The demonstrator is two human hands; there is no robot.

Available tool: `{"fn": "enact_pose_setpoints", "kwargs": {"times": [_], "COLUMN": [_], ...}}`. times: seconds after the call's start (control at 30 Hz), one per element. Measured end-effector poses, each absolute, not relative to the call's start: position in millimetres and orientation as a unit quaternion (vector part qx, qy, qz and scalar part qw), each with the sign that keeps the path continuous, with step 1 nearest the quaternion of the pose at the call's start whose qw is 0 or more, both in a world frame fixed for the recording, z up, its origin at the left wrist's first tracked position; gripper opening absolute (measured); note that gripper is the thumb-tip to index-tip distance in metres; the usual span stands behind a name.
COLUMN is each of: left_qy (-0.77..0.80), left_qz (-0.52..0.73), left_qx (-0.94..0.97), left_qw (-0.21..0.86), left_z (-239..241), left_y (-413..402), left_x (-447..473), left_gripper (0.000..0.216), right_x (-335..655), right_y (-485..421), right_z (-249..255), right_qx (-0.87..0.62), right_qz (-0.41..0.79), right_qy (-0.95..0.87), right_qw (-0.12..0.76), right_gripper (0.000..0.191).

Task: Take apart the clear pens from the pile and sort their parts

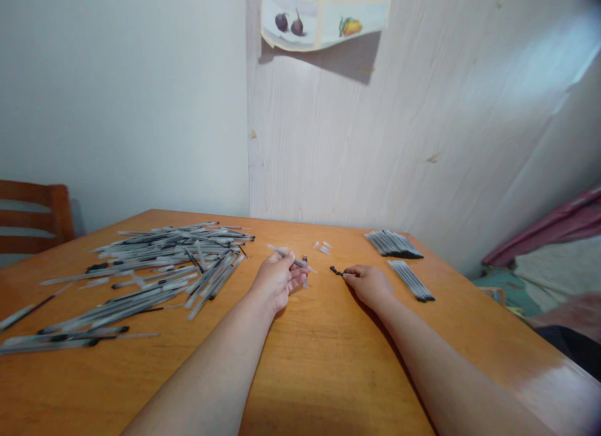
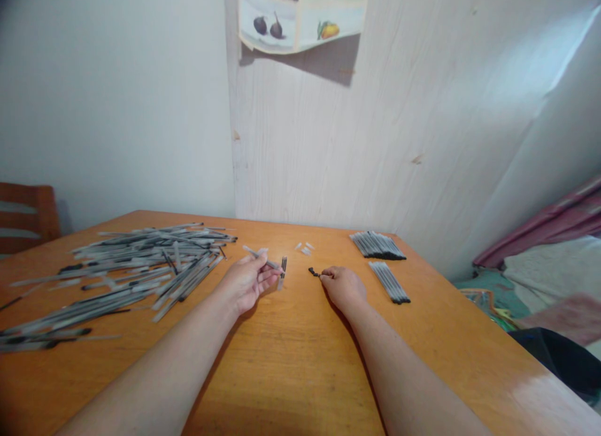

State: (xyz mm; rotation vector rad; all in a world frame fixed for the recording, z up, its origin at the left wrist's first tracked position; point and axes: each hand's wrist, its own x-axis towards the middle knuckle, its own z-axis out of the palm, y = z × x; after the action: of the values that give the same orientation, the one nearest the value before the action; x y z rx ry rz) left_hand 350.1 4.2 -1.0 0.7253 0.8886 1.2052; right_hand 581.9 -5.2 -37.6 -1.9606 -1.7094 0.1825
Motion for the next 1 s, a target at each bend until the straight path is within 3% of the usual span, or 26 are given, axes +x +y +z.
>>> {"fn": "enact_pose_setpoints", "kwargs": {"times": [0.27, 0.47, 0.63, 1.0], "left_qy": [0.392, 0.400, 0.411, 0.412], "left_qz": [0.538, 0.535, 0.528, 0.521], "left_qx": [0.324, 0.340, 0.372, 0.391], "left_qw": [0.672, 0.662, 0.643, 0.637], "left_z": [-1, -2, -5, -9], "left_y": [4, 3, 2, 3], "left_x": [349, 351, 354, 358], "left_gripper": [0.011, 0.016, 0.016, 0.024], "right_x": [587, 573, 534, 509], "right_y": [-2, -10, -33, -41], "right_z": [-42, -34, -16, -24], "right_qx": [-0.722, -0.694, -0.600, -0.573], "right_qz": [0.080, 0.075, 0.161, 0.174], "right_qy": [-0.623, -0.603, -0.634, -0.671], "right_qw": [0.291, 0.386, 0.461, 0.438], "right_gripper": [0.023, 0.017, 0.018, 0.020]}}
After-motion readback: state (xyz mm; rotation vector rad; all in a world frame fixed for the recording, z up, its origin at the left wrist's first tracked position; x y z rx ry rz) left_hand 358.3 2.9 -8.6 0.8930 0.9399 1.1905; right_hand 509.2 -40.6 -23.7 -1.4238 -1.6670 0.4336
